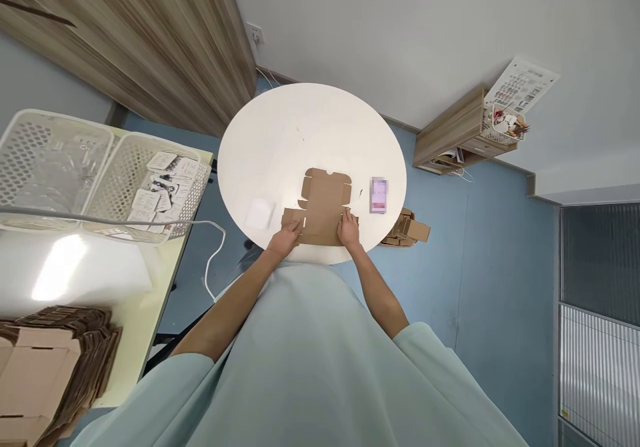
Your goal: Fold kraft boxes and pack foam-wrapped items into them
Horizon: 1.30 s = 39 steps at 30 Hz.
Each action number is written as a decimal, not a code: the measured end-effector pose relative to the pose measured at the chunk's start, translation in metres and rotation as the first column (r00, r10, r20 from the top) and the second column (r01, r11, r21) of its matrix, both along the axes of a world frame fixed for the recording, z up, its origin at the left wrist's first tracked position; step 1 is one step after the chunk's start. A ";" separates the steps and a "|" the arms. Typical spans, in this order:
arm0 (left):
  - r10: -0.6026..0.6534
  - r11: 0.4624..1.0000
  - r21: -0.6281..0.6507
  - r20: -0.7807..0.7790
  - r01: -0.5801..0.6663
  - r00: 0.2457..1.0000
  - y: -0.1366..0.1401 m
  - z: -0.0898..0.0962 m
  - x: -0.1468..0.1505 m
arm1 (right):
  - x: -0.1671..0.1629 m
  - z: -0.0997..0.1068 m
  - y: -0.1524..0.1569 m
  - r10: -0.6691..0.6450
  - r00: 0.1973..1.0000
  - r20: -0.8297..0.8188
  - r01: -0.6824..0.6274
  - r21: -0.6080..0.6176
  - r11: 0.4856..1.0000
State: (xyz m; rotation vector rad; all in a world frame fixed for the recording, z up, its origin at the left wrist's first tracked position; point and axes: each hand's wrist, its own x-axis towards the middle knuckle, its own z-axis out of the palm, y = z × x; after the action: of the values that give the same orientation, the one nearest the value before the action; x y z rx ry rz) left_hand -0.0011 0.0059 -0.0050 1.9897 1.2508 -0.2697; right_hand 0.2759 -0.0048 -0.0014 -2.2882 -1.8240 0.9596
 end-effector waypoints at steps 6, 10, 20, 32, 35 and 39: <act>0.042 0.998 -0.046 0.036 -0.040 0.998 0.003 0.006 0.000 | -0.005 -0.011 0.012 -0.108 0.994 0.030 0.107 0.026 0.994; 0.040 0.998 -0.053 0.032 -0.038 0.999 0.006 0.009 0.000 | -0.004 -0.006 0.026 -0.082 0.996 0.039 0.080 0.054 0.995; 0.029 0.998 -0.058 0.010 -0.028 1.000 0.009 0.016 0.001 | 0.004 0.022 0.032 -0.062 0.991 -0.122 0.062 -0.004 0.998; 0.133 0.990 -0.053 0.096 -0.128 0.987 0.018 0.002 -0.004 | -0.004 0.020 -0.025 0.085 0.959 -0.270 -0.110 -0.078 0.991; 0.158 0.987 -0.052 0.125 -0.152 0.980 0.017 0.002 -0.004 | -0.003 0.019 -0.028 0.090 0.975 -0.204 -0.108 -0.079 0.991; 0.258 0.966 -0.047 0.096 -0.254 0.962 0.013 0.007 0.001 | -0.001 0.015 -0.025 0.057 0.990 -0.130 -0.067 -0.073 0.995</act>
State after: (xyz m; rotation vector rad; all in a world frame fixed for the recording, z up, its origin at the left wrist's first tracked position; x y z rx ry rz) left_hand -0.0002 0.0186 0.0020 1.7659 1.4104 -0.0618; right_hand 0.2754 -0.0299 0.0135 -2.1669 -1.8470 1.1774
